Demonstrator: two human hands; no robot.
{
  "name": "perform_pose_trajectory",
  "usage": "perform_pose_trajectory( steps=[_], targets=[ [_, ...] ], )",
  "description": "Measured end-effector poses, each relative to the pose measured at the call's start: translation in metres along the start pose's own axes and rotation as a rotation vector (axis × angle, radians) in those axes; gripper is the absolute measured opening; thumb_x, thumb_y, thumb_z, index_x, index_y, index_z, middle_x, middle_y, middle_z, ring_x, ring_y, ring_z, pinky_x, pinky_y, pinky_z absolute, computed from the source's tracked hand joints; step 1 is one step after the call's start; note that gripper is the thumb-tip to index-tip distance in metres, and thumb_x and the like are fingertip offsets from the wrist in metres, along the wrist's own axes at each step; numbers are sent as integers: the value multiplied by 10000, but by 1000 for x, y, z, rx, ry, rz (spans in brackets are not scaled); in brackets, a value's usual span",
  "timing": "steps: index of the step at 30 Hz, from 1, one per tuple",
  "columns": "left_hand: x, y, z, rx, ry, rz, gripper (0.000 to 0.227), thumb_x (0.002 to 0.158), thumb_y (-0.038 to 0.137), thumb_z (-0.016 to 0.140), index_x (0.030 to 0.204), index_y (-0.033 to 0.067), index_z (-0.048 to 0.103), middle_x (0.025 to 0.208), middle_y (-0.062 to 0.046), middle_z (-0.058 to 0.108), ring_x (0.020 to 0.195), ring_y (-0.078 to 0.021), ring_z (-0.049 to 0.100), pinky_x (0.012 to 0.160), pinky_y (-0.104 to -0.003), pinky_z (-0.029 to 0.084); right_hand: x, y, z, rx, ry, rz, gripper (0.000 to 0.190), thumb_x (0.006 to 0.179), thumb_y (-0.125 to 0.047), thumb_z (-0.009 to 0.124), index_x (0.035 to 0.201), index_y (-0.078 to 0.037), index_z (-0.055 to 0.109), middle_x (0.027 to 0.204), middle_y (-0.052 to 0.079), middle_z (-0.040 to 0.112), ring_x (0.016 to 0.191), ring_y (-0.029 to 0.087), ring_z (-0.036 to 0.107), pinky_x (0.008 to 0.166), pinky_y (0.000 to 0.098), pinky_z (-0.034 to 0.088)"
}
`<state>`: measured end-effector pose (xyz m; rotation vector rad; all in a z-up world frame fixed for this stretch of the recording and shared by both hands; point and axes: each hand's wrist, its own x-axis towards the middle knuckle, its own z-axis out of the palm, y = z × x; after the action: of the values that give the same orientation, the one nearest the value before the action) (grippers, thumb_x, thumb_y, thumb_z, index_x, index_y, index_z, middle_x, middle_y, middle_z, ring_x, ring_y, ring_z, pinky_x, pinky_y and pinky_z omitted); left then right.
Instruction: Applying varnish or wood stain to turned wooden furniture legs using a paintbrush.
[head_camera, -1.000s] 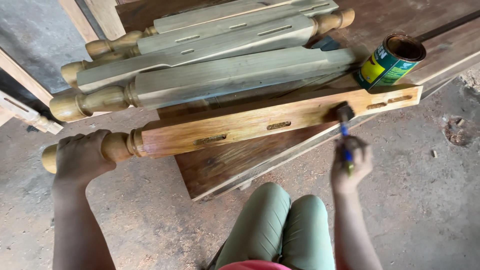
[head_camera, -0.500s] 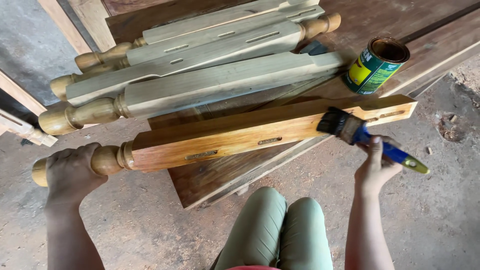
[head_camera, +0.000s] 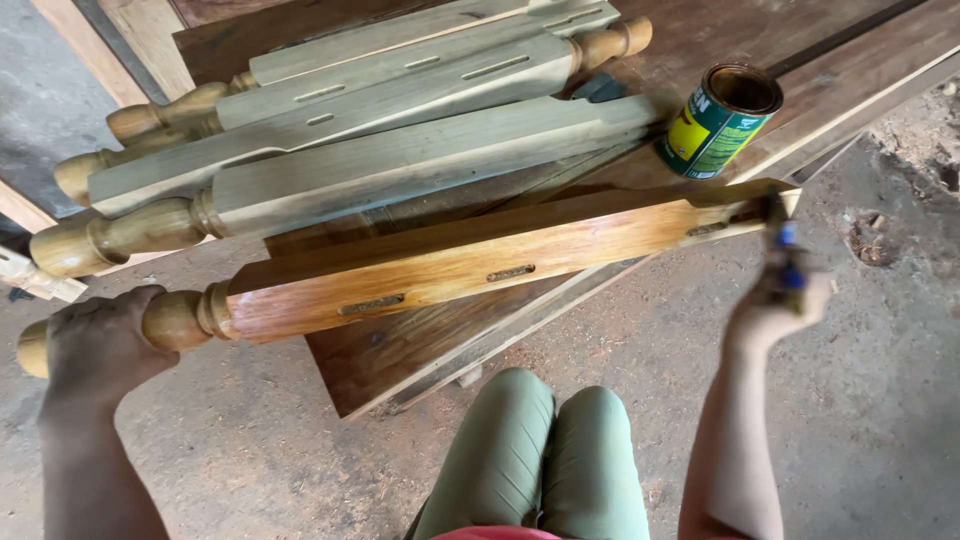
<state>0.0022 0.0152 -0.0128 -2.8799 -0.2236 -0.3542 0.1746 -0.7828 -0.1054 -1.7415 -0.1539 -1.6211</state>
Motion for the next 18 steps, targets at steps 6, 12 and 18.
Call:
perform_pose_trajectory(
  steps=[6, 12, 18],
  targets=[
    [6, -3, 1, 52, -82, -19, 944, 537, 397, 888, 1436, 219, 663, 1106, -61, 780, 1057, -212, 741, 1081, -385, 519, -9, -46, -1, -184, -198, -212, 170, 1054, -27, 791, 1128, -29, 638, 1112, 114, 699, 990, 237, 671, 848, 342, 611],
    [13, -7, 2, 97, -177, -42, 1023, 515, 406, 899, 1479, 206, 621, 1186, -57, 774, 1092, -204, 737, 1109, -387, 502, 15, 5, -19, -219, -112, -158, 195, 1125, 40, 775, 1232, -58, 644, 1214, 130, 658, 1130, 255, 696, 949, 358, 654],
    [20, -8, 2, 115, -232, -65, 1033, 522, 436, 907, 1488, 230, 602, 1177, -54, 778, 1102, -211, 737, 1086, -373, 509, 29, -12, -19, -262, -315, -208, 204, 1024, -69, 829, 1152, -61, 671, 1211, 93, 722, 1079, 239, 706, 925, 363, 614]
  ],
)
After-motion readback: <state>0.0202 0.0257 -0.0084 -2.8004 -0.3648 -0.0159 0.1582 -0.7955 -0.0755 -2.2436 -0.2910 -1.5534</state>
